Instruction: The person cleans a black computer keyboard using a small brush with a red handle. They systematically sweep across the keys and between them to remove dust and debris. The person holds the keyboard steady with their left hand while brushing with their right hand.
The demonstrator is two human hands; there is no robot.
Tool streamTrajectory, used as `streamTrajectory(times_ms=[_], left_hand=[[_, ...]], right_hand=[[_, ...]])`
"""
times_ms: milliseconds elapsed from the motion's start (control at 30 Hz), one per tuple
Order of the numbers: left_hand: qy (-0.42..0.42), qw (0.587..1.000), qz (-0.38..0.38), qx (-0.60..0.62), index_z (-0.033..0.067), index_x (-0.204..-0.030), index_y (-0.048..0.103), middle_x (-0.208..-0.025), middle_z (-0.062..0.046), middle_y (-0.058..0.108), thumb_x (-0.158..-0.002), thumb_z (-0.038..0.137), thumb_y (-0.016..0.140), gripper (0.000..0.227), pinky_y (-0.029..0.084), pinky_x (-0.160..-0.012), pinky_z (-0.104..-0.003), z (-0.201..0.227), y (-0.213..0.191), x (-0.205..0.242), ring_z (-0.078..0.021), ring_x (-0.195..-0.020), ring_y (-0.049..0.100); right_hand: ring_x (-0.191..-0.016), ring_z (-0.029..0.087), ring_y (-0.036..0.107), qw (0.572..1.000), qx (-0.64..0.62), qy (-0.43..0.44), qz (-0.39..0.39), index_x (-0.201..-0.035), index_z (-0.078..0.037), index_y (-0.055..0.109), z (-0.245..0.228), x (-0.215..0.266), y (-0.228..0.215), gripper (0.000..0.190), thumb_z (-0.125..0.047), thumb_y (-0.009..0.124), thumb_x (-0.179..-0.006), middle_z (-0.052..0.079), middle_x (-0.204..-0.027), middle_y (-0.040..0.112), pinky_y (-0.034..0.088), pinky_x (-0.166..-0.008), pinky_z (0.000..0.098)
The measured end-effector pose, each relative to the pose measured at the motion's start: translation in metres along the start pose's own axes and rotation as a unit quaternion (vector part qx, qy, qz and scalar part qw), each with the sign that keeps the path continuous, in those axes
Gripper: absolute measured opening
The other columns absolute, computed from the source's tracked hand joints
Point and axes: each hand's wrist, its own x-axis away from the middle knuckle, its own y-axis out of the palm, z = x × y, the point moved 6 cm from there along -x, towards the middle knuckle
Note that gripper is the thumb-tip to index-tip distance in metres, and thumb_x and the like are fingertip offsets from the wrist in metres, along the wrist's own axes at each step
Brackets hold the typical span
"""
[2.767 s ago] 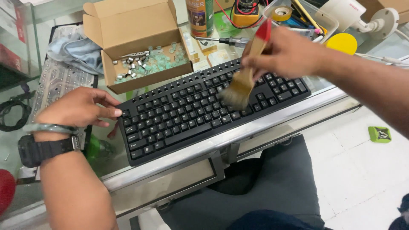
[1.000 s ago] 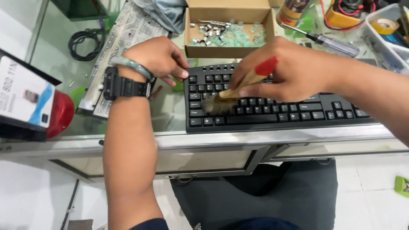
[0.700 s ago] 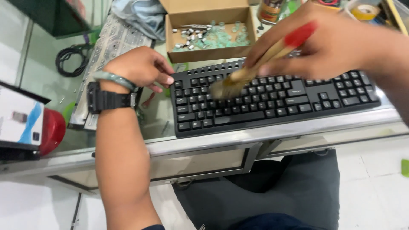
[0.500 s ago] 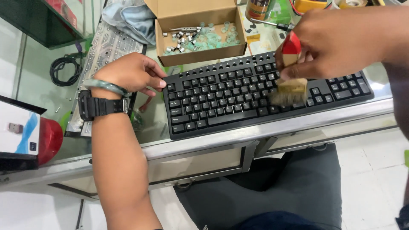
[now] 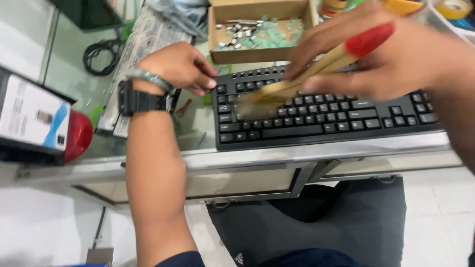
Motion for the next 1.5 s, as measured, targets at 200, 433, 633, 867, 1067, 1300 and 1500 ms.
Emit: streamTrajectory(times_ms=[200,433,633,867,1067,1300,1500], left_hand=[[0.043,0.996,0.003,0.074,0.0033,-0.11,0.077,-0.096,-0.012,0.08,-0.089,0.008,0.078,0.022,0.067,-0.076,-0.025,-0.013,0.002,-0.016,-0.0175,-0.077,0.078],[0.035,0.997,-0.001,0.066,0.0067,-0.109,0.078,-0.094,-0.009,0.08,-0.09,0.01,0.077,0.019,0.064,-0.072,-0.025,-0.015,0.001,-0.016,-0.0164,-0.075,0.077],[0.022,0.998,0.012,0.063,0.0062,-0.111,0.079,-0.095,-0.011,0.08,-0.091,0.008,0.075,0.02,0.065,-0.075,-0.025,-0.011,-0.001,-0.009,-0.0167,-0.076,0.077],[0.062,0.997,0.01,0.04,0.0075,-0.111,0.079,-0.1,-0.011,0.079,-0.086,0.007,0.073,0.027,0.067,-0.078,-0.03,-0.012,-0.003,-0.014,-0.0211,-0.085,0.078],[0.044,0.995,0.006,0.086,0.0029,-0.109,0.079,-0.106,-0.01,0.079,-0.089,0.004,0.072,0.021,0.07,-0.075,-0.03,-0.01,0.001,-0.011,-0.0205,-0.086,0.078],[0.056,0.993,-0.013,0.105,-0.001,-0.11,0.077,-0.095,-0.016,0.078,-0.092,0.005,0.072,0.02,0.071,-0.076,-0.033,-0.015,0.003,-0.022,-0.0207,-0.088,0.077],[0.059,0.994,-0.006,0.091,-0.0031,-0.098,0.078,-0.098,-0.014,0.078,-0.088,-0.004,0.068,0.014,0.071,-0.074,-0.032,-0.015,0.001,-0.021,-0.0226,-0.092,0.079]], right_hand=[[-0.088,0.036,0.071,0.993,-0.073,-0.09,-0.015,-0.104,0.005,0.067,-0.024,-0.051,0.075,0.02,-0.014,0.06,-0.099,0.018,-0.098,0.071,0.058,-0.074,0.0433],[-0.048,0.019,0.044,0.901,0.122,0.298,-0.291,-0.053,-0.013,0.048,0.069,0.027,0.034,0.05,-0.04,0.067,-0.09,0.001,-0.05,0.041,0.049,-0.05,0.0343],[-0.063,0.018,0.07,0.963,0.15,0.178,-0.134,-0.089,-0.017,0.081,0.044,-0.018,0.013,0.016,-0.029,0.07,-0.088,-0.002,-0.076,0.076,0.055,-0.062,0.0335],[-0.07,0.028,0.068,0.985,0.069,0.156,-0.029,-0.101,-0.011,0.078,0.037,-0.073,0.046,0.015,-0.023,0.072,-0.095,0.008,-0.082,0.076,0.051,-0.07,0.0401],[-0.071,0.023,0.062,0.945,0.104,0.299,-0.077,-0.096,-0.018,0.077,0.042,-0.065,0.026,0.016,-0.031,0.066,-0.096,0.004,-0.078,0.071,0.046,-0.065,0.0383],[-0.088,0.03,0.069,0.975,0.151,0.113,0.115,-0.104,-0.005,0.076,0.059,-0.051,0.029,0.008,-0.013,0.076,-0.101,0.009,-0.098,0.075,0.05,-0.075,0.0427],[-0.064,0.024,0.061,0.988,0.062,0.087,0.111,-0.093,-0.003,0.076,0.054,-0.053,0.047,0.008,-0.008,0.07,-0.093,0.008,-0.081,0.072,0.046,-0.062,0.0382]])
